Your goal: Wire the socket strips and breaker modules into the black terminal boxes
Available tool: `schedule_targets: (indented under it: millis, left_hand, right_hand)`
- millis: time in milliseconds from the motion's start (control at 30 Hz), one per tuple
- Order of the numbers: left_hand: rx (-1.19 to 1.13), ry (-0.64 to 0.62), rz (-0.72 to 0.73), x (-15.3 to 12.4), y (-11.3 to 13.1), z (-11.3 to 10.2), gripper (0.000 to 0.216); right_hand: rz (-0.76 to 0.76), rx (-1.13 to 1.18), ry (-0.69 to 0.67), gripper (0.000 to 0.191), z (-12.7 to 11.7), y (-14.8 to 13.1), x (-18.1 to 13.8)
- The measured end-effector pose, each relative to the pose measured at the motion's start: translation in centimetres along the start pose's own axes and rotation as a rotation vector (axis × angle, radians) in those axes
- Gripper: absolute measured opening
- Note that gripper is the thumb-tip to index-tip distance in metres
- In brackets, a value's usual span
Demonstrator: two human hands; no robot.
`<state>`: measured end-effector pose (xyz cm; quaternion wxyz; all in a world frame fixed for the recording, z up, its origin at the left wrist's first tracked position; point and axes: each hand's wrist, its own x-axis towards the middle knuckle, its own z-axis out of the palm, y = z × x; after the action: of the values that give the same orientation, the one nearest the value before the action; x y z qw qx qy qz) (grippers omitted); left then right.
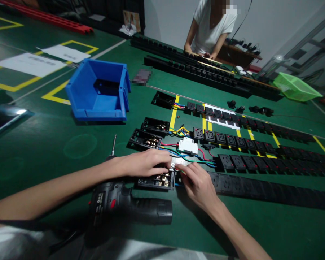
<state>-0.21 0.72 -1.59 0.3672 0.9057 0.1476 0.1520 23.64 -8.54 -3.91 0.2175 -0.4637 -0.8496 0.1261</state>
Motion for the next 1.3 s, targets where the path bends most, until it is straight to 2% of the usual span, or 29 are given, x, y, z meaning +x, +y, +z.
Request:
schedule_targets:
  millis: [233,433,567,667,767,833,933,1067,1300]
  left_hand:
    - [-0.033,-0.037,-0.049,0.11,-0.07,-0.17,0.006]
    - [-0.032,-0.046,-0.046,0.12,-0.25,-0.21,0.008]
    - [-0.007,-0.048,-0.049,0.12,-0.41,-0.14,0.009]
    - [-0.006,-0.045,-0.047,0.09,-0.47,-0.18,0.009]
    - [-0.011,-0.044,-0.05,0.07,-0.46,-0.29,0.01]
    - [-0.011,-0.048,-0.053,0.09,-0.44,-0.33,0.01]
    - [-0.007,-0.054,-0.045,0.13,-0.5,-0.29,0.011]
    - [-0.003,-0.046,-0.018,0.09,-0.63,-0.17,0.012]
    - [0.015,-0.061,0.008,-0.07,-0.56,-0.18,0.014]
  right_hand:
    - [0.002,0.04,0.005,0.026,-0.32,-0.27,-0.02]
    - [-0.013,0.111,0.001,0.026,-0.42,0.12,-0.19]
    - [0.019,0.185,0.066,0.01,-0.12,0.42,-0.22]
    - [0.085,0.285,0.105,0.006,-0.21,0.33,-0.18]
    - [0.181,0.378,0.137,0.018,-0.51,0.18,-0.21]
    - [0.173,0.405,0.148,0.018,-0.65,0.16,-0.25]
    - [0.081,0.38,0.14,0.009,-0.63,0.17,-0.22]
    - [0.046,0.331,0.177,0.004,-0.31,0.04,0.04]
    - [0.061,0.235,0.19,0.012,0.16,-0.24,0.05]
